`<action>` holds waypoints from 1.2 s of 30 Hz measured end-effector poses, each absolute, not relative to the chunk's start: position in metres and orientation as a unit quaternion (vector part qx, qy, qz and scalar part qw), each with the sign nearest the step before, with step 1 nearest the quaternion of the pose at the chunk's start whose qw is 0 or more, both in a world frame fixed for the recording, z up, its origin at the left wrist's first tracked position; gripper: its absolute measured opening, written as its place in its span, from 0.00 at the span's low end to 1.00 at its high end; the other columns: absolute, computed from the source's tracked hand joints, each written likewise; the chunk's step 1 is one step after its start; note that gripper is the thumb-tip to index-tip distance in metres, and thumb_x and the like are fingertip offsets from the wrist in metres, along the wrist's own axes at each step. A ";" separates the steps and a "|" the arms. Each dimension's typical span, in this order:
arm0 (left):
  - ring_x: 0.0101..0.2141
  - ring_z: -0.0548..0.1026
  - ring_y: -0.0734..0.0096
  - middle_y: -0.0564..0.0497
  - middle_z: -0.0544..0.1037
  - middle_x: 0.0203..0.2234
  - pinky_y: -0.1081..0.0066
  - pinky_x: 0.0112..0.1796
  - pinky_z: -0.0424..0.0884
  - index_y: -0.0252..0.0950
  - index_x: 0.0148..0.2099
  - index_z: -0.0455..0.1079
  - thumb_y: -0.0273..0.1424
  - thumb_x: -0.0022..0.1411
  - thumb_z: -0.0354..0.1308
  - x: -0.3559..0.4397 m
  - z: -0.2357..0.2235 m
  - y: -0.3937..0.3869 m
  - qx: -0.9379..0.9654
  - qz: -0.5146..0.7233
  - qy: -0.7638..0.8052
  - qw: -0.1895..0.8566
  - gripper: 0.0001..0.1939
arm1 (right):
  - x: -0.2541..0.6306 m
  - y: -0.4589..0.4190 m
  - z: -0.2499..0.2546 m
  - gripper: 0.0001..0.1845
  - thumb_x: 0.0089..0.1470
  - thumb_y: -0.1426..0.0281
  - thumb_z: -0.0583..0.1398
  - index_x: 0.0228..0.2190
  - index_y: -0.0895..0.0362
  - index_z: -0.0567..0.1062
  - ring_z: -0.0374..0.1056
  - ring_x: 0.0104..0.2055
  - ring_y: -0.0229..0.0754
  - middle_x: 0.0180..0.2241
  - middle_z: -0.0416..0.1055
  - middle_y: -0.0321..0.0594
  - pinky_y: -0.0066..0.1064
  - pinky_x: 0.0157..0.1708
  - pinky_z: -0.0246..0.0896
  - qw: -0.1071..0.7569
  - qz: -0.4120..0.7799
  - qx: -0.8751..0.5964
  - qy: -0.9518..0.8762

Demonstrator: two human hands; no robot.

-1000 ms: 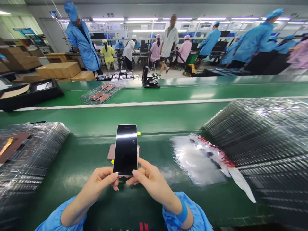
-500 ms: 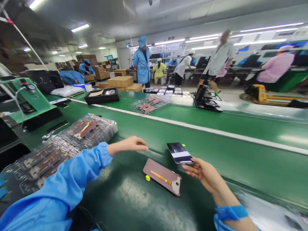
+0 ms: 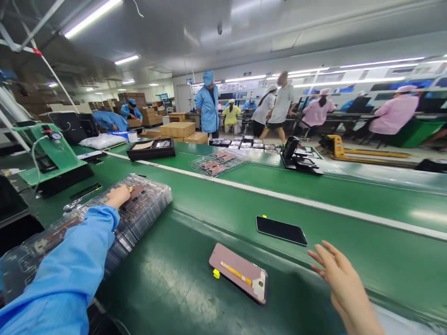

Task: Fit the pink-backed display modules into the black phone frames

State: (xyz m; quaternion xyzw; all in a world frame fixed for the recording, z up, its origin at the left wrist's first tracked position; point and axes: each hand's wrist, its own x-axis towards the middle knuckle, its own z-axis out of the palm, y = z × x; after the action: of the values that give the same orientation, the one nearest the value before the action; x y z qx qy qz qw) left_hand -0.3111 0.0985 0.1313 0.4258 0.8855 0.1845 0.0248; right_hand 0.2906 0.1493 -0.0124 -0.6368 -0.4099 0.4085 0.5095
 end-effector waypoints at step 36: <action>0.35 0.78 0.58 0.46 0.83 0.33 0.65 0.40 0.72 0.35 0.42 0.78 0.54 0.51 0.65 0.021 0.009 0.018 0.463 0.428 0.402 0.664 0.28 | 0.193 -0.006 0.047 0.14 0.56 0.82 0.57 0.39 0.56 0.77 0.73 0.47 0.48 0.47 0.76 0.50 0.38 0.46 0.72 0.495 -0.030 -0.371 -0.785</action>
State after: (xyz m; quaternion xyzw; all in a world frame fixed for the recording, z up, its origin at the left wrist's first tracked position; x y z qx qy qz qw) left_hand 0.0211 0.0180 0.0091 0.4634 0.4022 0.4276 0.6638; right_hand 0.1930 -0.0059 0.0474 -0.3712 -0.7852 -0.0295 0.4948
